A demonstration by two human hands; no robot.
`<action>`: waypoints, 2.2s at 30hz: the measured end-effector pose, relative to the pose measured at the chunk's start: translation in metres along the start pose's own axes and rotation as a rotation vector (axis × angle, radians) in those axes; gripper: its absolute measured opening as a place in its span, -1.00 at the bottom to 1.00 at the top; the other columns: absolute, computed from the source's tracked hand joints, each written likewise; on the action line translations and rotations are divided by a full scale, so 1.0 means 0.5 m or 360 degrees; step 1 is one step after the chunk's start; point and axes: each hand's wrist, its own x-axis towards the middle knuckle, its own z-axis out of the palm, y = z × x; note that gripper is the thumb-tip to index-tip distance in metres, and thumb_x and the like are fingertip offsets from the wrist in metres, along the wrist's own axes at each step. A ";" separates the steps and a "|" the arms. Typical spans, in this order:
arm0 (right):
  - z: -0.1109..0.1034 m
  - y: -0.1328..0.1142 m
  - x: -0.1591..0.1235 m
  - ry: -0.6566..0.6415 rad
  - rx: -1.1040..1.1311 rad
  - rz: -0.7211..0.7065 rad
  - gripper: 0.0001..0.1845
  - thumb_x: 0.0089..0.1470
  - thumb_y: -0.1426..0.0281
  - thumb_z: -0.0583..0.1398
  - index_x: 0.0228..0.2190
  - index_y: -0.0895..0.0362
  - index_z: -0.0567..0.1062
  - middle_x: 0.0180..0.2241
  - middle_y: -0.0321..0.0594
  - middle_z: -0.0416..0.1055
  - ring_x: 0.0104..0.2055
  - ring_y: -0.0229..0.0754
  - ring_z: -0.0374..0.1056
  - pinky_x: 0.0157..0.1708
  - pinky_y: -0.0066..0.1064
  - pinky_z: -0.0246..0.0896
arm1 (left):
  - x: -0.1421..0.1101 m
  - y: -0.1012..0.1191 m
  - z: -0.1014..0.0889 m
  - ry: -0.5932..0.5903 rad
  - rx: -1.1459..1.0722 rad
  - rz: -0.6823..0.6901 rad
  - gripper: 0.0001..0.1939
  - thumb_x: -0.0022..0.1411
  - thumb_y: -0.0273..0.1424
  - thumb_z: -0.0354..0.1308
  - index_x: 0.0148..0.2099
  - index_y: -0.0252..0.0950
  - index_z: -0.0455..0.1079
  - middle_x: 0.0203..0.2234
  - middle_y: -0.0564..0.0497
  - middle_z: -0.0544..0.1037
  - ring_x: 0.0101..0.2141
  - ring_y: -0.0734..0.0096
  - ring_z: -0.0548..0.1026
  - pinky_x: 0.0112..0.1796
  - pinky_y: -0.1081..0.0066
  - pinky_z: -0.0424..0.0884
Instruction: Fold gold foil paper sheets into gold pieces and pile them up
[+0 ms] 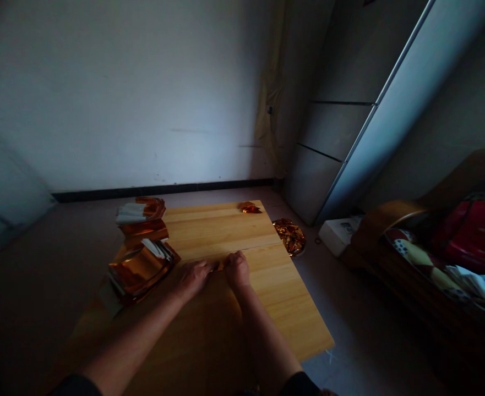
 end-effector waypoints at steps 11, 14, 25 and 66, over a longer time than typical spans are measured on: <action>0.009 -0.022 0.004 0.0058 -0.0189 0.0221 -0.91 0.01 0.50 0.16 -0.44 0.17 0.49 -0.36 -0.16 0.39 -0.31 -0.21 0.28 -0.31 -0.48 0.10 | 0.005 0.010 -0.017 -0.0069 -0.0124 -0.0074 -0.62 0.26 -0.38 -0.11 0.04 -0.05 0.40 -0.25 -0.03 0.56 -0.22 0.26 0.48 -0.17 0.36 0.28; 0.016 -0.040 0.003 0.0083 -0.0315 0.0272 -0.91 0.04 0.44 0.16 -0.41 0.15 0.49 -0.32 -0.13 0.40 -0.26 -0.17 0.27 -0.30 -0.45 0.08 | 0.004 0.009 -0.019 -0.0063 -0.0134 -0.0081 -0.62 0.26 -0.34 -0.09 0.06 -0.04 0.38 -0.22 -0.02 0.56 -0.20 0.27 0.48 -0.17 0.37 0.29; 0.007 -0.019 0.014 0.0125 -0.0240 0.0301 -0.90 -0.08 0.55 0.17 -0.55 0.15 0.44 -0.44 -0.21 0.32 -0.42 -0.25 0.22 -0.40 -0.48 0.06 | 0.001 0.008 -0.018 -0.0057 -0.0048 -0.0062 -0.60 0.26 -0.40 -0.11 0.07 0.00 0.37 -0.22 -0.02 0.56 -0.21 0.26 0.49 -0.18 0.34 0.32; -0.018 -0.071 0.034 -0.0504 -0.0203 0.0118 -0.81 -0.20 0.55 0.28 -0.42 0.15 0.49 -0.38 -0.23 0.48 -0.35 -0.25 0.34 -0.44 -0.53 0.05 | 0.027 -0.027 -0.046 -0.0308 -0.0707 -0.0231 -0.64 0.14 -0.44 0.04 -0.04 -0.04 0.46 -0.14 0.10 0.58 -0.08 0.33 0.49 -0.10 0.46 0.32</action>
